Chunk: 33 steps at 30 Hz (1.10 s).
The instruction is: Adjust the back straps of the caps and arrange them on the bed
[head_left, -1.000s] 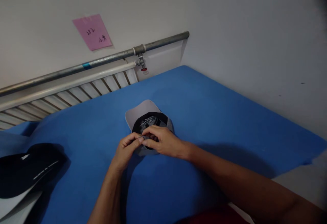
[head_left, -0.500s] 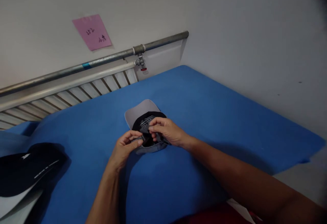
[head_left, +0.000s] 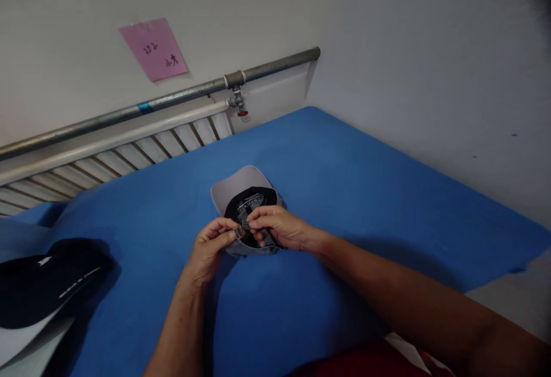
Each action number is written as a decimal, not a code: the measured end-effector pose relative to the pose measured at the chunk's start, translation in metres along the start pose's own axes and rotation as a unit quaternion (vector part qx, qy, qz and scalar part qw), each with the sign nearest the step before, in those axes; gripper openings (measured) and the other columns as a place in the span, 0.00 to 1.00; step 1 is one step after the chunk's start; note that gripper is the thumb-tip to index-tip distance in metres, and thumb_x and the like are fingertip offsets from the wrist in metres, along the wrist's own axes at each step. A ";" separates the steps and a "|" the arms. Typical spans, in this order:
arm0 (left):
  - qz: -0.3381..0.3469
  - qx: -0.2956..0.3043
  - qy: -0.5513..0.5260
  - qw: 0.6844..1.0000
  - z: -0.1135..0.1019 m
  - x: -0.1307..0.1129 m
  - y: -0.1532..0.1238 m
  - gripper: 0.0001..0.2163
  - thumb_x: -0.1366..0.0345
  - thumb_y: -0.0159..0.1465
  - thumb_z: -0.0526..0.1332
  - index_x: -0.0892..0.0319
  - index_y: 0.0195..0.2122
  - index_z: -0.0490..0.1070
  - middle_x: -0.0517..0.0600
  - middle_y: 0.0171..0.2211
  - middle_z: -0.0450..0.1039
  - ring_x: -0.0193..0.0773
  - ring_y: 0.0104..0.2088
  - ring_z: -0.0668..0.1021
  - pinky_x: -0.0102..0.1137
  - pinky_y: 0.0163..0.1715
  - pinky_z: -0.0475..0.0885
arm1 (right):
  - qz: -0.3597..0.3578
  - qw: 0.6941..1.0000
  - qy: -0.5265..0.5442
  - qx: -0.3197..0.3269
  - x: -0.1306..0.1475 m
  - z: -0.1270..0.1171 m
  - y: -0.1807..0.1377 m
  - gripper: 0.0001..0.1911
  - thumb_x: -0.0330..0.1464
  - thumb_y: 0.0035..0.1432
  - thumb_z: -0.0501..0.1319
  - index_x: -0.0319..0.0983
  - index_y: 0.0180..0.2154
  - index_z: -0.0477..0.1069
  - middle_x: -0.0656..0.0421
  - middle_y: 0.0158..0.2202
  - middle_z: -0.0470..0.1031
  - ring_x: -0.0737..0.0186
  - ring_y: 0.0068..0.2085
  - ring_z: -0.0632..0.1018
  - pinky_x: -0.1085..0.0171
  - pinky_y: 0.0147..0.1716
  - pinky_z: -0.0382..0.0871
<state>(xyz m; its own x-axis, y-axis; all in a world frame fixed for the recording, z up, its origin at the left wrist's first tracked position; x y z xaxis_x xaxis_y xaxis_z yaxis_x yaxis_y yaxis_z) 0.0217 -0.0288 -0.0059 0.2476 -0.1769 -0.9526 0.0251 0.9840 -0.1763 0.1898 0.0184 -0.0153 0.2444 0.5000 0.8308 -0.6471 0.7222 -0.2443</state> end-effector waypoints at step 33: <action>-0.036 0.009 -0.007 0.999 0.011 0.004 0.002 0.11 0.63 0.49 0.72 0.60 0.30 0.73 0.47 0.25 0.78 0.34 0.25 0.78 0.28 0.27 0.73 | 0.016 0.997 0.054 0.044 -0.008 0.007 0.002 0.09 0.27 0.45 0.64 0.38 0.32 0.69 0.64 0.24 0.70 0.70 0.24 0.71 0.68 0.23 0.67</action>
<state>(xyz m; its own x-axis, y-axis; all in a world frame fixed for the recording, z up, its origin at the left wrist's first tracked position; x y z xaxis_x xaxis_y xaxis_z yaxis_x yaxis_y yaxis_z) 0.0337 -0.0272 -0.0075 0.2582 -0.2474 -0.9339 0.0607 0.9689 -0.2399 0.1816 0.0126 -0.0187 0.2964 0.5735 0.7637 -0.7152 0.6632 -0.2204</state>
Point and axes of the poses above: each hand's wrist, its own y-axis towards the middle knuckle, its own z-axis out of the palm, x = y × z, the point moved 2 cm from there along y, towards the middle knuckle
